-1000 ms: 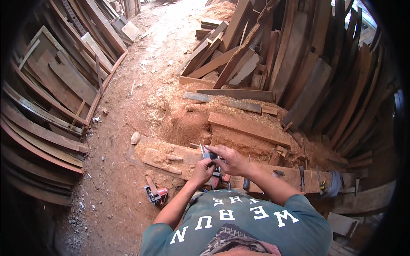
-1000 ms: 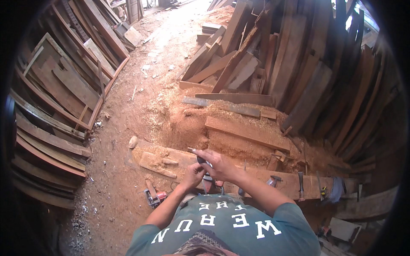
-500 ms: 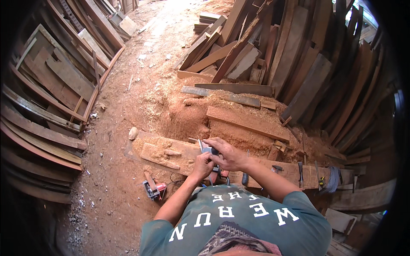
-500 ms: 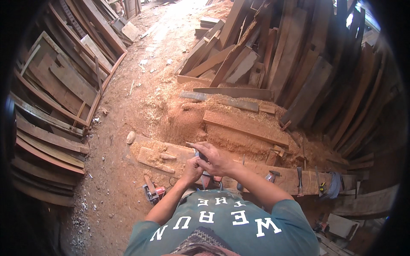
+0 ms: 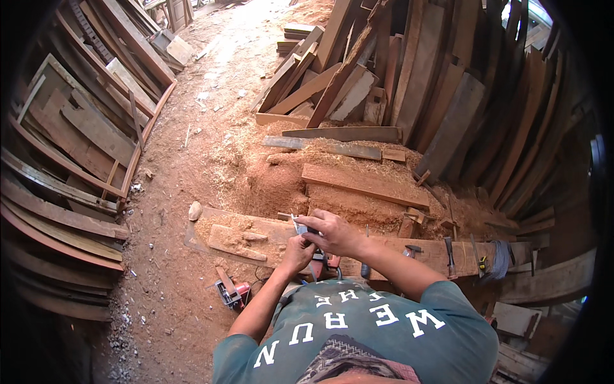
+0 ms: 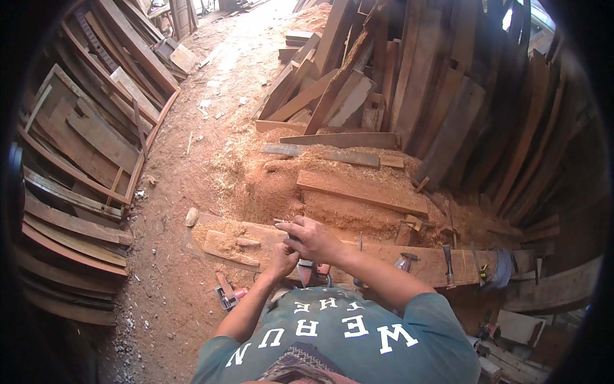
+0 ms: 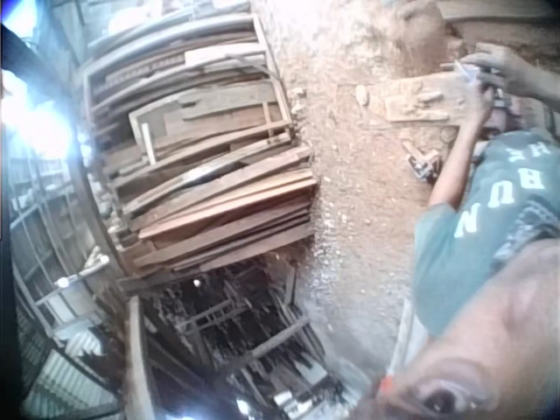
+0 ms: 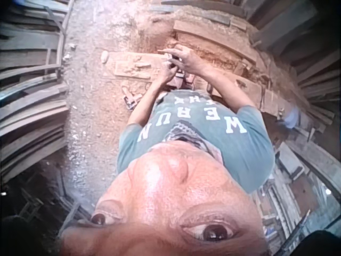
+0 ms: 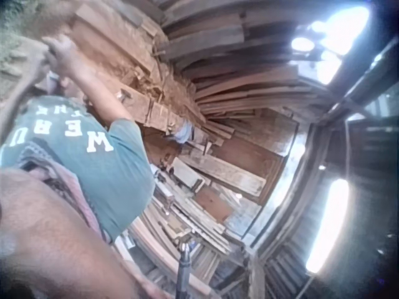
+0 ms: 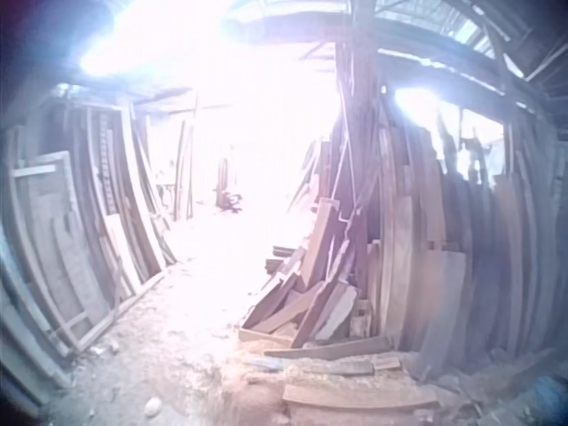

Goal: The person assembles a handheld power tool, likely a planer, by attaching a blade guard and securing it with a screwdriver. They then use a hammer to tap a component into place and place the assembled tool into a bucket.

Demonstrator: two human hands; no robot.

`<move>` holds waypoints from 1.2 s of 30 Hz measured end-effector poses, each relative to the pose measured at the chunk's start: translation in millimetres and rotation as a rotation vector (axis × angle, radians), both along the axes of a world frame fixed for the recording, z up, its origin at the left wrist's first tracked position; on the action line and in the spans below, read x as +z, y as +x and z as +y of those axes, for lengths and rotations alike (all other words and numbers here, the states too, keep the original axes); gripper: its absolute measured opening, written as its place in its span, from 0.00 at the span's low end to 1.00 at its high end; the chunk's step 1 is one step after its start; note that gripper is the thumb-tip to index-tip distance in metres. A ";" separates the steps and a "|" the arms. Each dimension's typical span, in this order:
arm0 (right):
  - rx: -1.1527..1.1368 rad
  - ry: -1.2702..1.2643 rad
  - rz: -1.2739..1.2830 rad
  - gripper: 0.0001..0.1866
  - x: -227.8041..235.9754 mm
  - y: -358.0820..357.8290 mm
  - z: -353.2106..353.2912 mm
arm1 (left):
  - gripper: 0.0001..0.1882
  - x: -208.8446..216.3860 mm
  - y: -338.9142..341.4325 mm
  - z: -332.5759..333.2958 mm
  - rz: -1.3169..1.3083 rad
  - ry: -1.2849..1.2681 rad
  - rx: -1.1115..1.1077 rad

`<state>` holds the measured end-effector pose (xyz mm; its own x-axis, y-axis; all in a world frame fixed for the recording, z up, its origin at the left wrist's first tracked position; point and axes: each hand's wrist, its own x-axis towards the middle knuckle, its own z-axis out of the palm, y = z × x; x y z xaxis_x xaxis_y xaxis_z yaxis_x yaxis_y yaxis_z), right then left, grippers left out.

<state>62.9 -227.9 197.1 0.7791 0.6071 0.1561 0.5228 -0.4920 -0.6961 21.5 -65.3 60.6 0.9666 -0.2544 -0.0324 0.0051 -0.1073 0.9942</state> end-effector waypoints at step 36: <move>0.038 0.089 0.092 0.24 4.0 7.6 -8.0 | 0.08 17.2 19.3 9.5 -0.009 0.171 -0.168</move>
<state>70.5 -235.9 201.1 0.7694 0.6232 0.1397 0.4719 -0.4072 -0.7820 40.8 -55.7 77.9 0.9116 -0.4032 -0.0805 -0.0357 -0.2727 0.9614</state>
